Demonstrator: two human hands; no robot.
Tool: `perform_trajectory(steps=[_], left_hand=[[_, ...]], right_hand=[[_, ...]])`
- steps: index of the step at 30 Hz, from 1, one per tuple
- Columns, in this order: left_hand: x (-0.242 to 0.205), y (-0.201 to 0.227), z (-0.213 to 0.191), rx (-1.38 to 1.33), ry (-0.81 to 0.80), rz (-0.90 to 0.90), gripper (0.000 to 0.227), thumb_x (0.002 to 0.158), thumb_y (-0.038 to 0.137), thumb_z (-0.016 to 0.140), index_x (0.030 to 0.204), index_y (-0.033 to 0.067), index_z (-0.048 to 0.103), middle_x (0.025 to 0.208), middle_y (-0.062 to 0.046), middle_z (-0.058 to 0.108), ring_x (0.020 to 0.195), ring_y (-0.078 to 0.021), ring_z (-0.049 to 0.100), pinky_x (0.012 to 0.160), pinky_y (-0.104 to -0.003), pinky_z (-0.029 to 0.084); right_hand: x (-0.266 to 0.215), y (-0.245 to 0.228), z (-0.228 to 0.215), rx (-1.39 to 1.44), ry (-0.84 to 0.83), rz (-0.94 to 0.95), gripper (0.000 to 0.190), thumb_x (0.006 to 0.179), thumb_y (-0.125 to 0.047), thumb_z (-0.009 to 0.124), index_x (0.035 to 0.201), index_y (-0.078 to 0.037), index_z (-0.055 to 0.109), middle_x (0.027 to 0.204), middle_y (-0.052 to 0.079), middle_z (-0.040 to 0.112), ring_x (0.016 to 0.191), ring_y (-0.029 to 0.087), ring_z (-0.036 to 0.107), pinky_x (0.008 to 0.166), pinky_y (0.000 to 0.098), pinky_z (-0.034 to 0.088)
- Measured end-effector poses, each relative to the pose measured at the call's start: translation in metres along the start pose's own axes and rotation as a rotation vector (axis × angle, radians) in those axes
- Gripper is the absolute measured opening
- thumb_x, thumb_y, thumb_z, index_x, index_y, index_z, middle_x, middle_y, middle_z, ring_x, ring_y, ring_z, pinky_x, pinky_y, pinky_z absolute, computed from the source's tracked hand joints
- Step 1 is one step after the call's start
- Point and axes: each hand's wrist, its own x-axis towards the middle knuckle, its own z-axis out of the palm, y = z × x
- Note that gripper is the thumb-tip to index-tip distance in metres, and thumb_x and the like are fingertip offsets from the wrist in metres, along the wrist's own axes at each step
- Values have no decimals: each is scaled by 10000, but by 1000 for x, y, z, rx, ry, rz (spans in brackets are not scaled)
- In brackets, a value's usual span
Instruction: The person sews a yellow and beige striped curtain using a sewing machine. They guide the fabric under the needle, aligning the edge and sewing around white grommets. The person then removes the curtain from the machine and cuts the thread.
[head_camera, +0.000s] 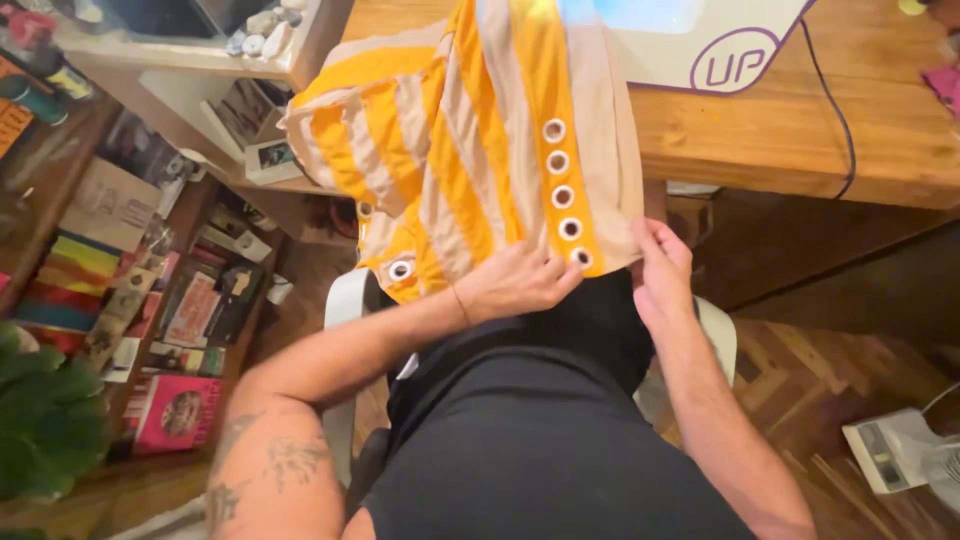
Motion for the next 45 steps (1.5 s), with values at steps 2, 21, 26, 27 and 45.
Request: perform_trajectory(steps=[2,21,26,27,45], left_hand=[[-28,-3,21,16,-80,-20,104,917,197,593,977,145,661,723,-35,589,596,-231,626,529,-364,474],[130,-95,52,-133,-194,-859,489,923,571,616,807,104,534,719,-67,597,588,-317,655,440,-451,435],[118,-119,87,-241,-252,-953,249,838,342,622,838,97,580,796,-109,643,663,-371,704,534,-478,533],[110,-123,92,-272,-223,-947,266,807,373,639,771,117,579,744,-84,627,725,-417,741,592,-523,571],[143,-149,21,-533,-51,-1121,93,810,276,678,756,230,618,698,34,610,742,-226,720,625,-350,565]], right_hand=[[20,10,-5,-105,-27,-30,161,1018,-260,732,1048,-107,693,975,31,700,893,141,701,803,297,600],[32,-163,89,-798,-170,-709,109,1077,-111,666,991,-47,686,867,39,710,764,106,643,711,255,532],[64,-164,105,-710,-234,-726,55,1072,-57,674,1028,-27,686,896,109,749,753,159,715,661,262,568],[75,-159,104,-724,-253,-772,49,1074,-41,695,1037,-11,703,864,134,749,695,196,712,592,289,565],[124,-183,153,-895,-317,-925,100,996,-3,805,1085,-49,795,921,101,762,783,250,727,632,338,573]])
